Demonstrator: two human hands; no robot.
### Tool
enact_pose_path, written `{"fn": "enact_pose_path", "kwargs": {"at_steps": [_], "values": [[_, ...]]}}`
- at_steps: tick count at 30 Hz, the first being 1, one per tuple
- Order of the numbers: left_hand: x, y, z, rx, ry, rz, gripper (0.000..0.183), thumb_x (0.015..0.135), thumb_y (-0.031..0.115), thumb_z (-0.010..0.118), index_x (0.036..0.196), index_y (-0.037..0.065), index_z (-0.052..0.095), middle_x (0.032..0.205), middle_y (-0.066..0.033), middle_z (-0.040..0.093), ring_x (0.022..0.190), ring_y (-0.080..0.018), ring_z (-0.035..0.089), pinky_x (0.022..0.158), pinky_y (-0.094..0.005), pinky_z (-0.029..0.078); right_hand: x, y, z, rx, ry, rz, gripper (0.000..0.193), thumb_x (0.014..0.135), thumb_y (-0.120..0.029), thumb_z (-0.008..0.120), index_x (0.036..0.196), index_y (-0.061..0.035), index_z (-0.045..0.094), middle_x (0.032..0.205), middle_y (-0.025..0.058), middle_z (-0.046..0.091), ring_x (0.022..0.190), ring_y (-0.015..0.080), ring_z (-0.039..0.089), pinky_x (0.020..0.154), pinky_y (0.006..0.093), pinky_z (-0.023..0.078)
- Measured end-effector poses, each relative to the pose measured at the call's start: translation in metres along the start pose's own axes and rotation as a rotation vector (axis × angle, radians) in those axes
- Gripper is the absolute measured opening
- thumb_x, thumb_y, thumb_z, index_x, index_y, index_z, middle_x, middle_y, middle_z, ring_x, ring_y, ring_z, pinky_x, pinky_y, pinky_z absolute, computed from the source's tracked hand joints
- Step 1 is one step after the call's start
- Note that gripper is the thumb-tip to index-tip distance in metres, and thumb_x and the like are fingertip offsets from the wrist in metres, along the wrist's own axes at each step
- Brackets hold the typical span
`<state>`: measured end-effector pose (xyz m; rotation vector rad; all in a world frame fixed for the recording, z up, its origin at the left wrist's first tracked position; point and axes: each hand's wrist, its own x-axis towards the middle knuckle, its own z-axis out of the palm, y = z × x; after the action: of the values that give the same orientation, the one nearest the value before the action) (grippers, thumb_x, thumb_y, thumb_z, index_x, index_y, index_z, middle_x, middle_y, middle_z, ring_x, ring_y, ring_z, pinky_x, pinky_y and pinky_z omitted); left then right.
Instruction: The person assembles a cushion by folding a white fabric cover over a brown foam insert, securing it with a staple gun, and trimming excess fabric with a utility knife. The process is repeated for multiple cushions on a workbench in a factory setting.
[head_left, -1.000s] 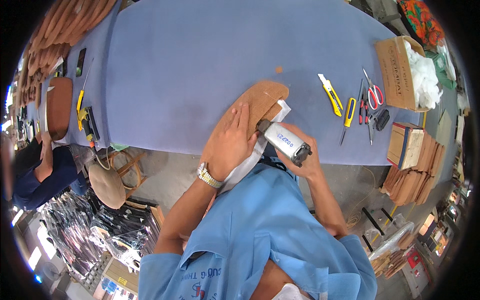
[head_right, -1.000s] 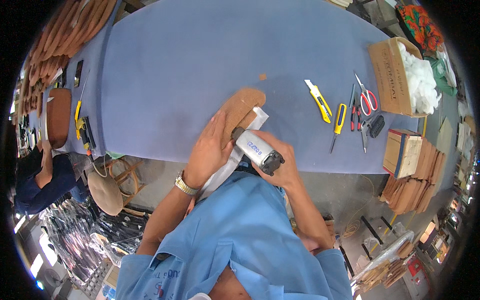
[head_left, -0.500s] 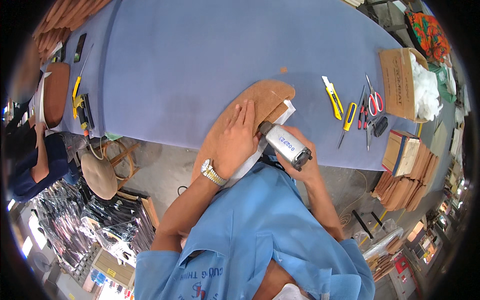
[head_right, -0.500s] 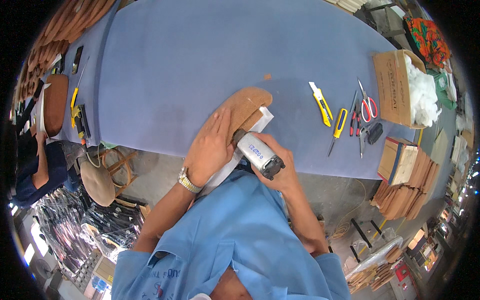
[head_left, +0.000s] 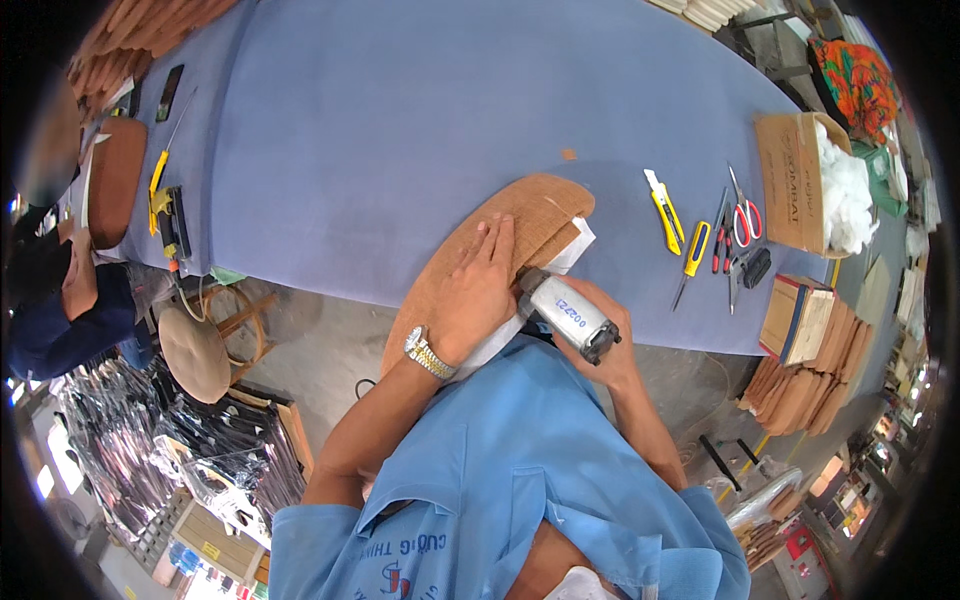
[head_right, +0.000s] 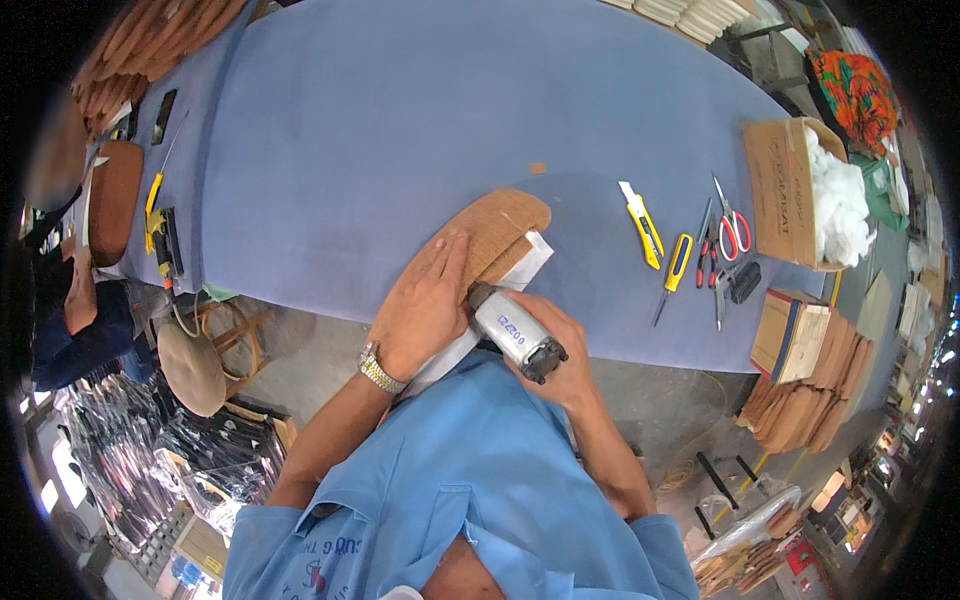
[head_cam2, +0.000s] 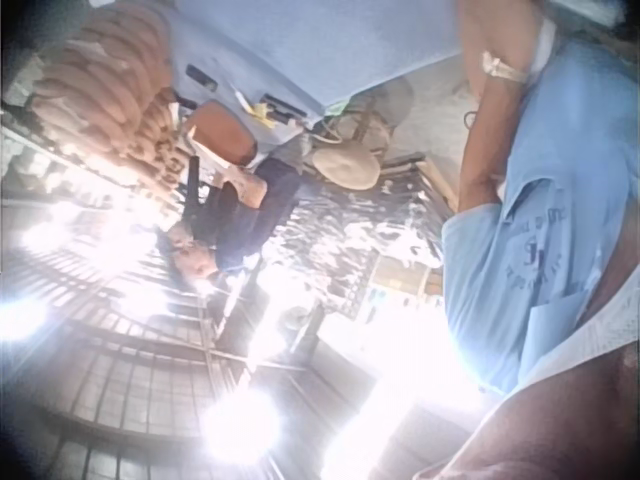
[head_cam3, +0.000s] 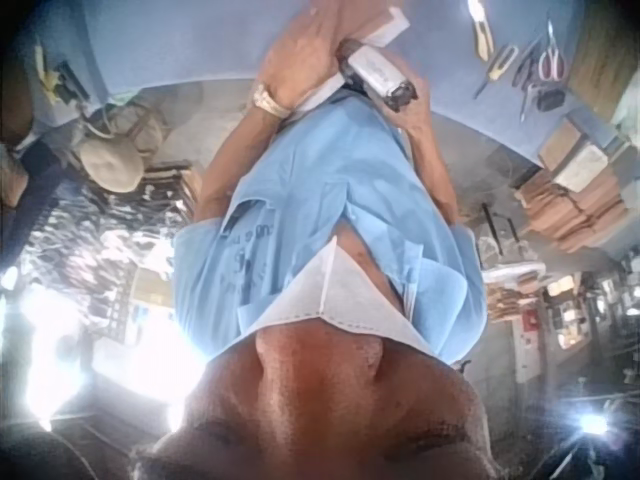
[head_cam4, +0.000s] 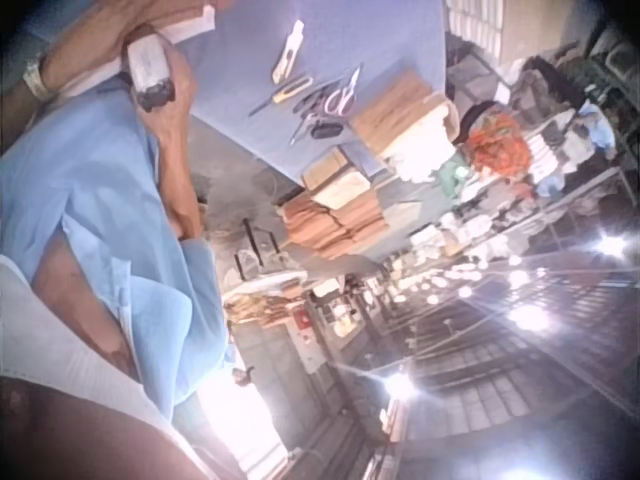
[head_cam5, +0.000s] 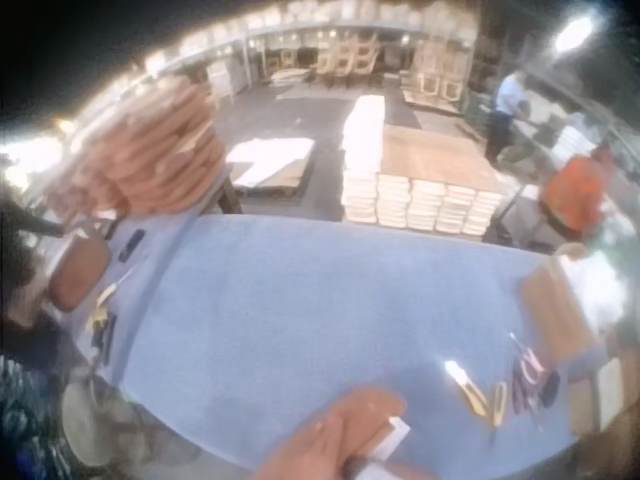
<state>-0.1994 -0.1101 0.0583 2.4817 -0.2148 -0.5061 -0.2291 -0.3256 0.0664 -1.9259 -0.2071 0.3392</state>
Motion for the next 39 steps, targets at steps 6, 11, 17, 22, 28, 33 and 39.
{"fn": "enact_pose_path", "kwargs": {"at_steps": [6,11,17,22,28,33,39], "values": [[-0.002,-0.002,0.013,-0.001,0.038,-0.013,0.087,0.084,0.005,0.068,0.16,-0.004,0.028,0.164,-0.0264,0.037,0.15,-0.0426,0.041,0.122,-0.0511,0.038,0.003,-0.004,0.007,0.04,-0.018,0.135,0.058,0.075,-0.01,0.076,0.132,-0.005,0.064,0.115,0.0168,0.074,0.103,0.0298,0.075,0.091,0.0354,0.057],[-0.001,-0.008,0.005,-0.061,-0.031,0.071,0.079,0.095,0.016,0.062,0.164,0.003,0.025,0.166,-0.0279,0.033,0.154,-0.0416,0.033,0.124,-0.0538,0.033,0.002,0.003,0.012,0.005,0.022,0.049,0.052,0.08,-0.011,0.075,0.13,-0.0043,0.064,0.109,0.0147,0.075,0.098,0.025,0.075,0.087,0.0351,0.057],[0.011,-0.088,0.013,-0.753,-0.232,0.105,0.076,0.106,0.035,0.056,0.167,0.008,0.021,0.173,-0.0243,0.018,0.161,-0.0383,0.015,0.129,-0.0502,0.02,0.0,0.008,0.017,0.006,0.036,-0.005,0.052,0.08,-0.01,0.076,0.13,-0.0038,0.064,0.11,0.0147,0.076,0.1,0.0243,0.075,0.089,0.0347,0.057],[-0.011,-0.074,0.026,-0.457,-0.116,0.083,0.084,0.106,0.051,0.053,0.167,0.005,0.018,0.17,-0.0283,0.022,0.159,-0.0435,0.016,0.13,-0.0496,0.017,0.003,0.011,0.016,-0.044,0.062,-0.062,0.052,0.08,-0.01,0.077,0.13,-0.0049,0.065,0.112,0.0157,0.076,0.102,0.027,0.077,0.088,0.0352,0.058],[-0.032,-0.028,0.011,-0.027,-0.007,0.058,0.086,0.1,0.038,0.063,0.164,0.0,0.022,0.165,-0.029,0.033,0.154,-0.0423,0.033,0.126,-0.047,0.03,-0.001,0.021,0.018,-0.008,0.093,-0.081,0.051,0.078,-0.009,0.077,0.128,-0.0052,0.067,0.112,0.0153,0.076,0.101,0.0279,0.077,0.087,0.0342,0.058],[-0.033,-0.023,0.008,0.016,0.035,0.001,0.084,0.095,0.025,0.068,0.16,-0.007,0.026,0.158,-0.0286,0.045,0.148,-0.0399,0.042,0.122,-0.0436,0.038,-0.002,0.008,0.021,-0.008,0.102,-0.067,0.06,0.073,-0.008,0.08,0.132,-0.0044,0.067,0.12,0.0169,0.075,0.105,0.032,0.075,0.09,0.0354,0.059],[-0.031,-0.02,0.003,-0.032,0.034,-0.008,0.089,0.089,0.019,0.073,0.16,-0.008,0.026,0.159,-0.0279,0.044,0.148,-0.0401,0.043,0.123,-0.0435,0.037,-0.006,0.006,0.02,0.06,0.052,-0.09,0.061,0.074,-0.009,0.081,0.133,-0.0049,0.067,0.124,0.0167,0.074,0.108,0.0327,0.075,0.091,0.0363,0.059]]}}
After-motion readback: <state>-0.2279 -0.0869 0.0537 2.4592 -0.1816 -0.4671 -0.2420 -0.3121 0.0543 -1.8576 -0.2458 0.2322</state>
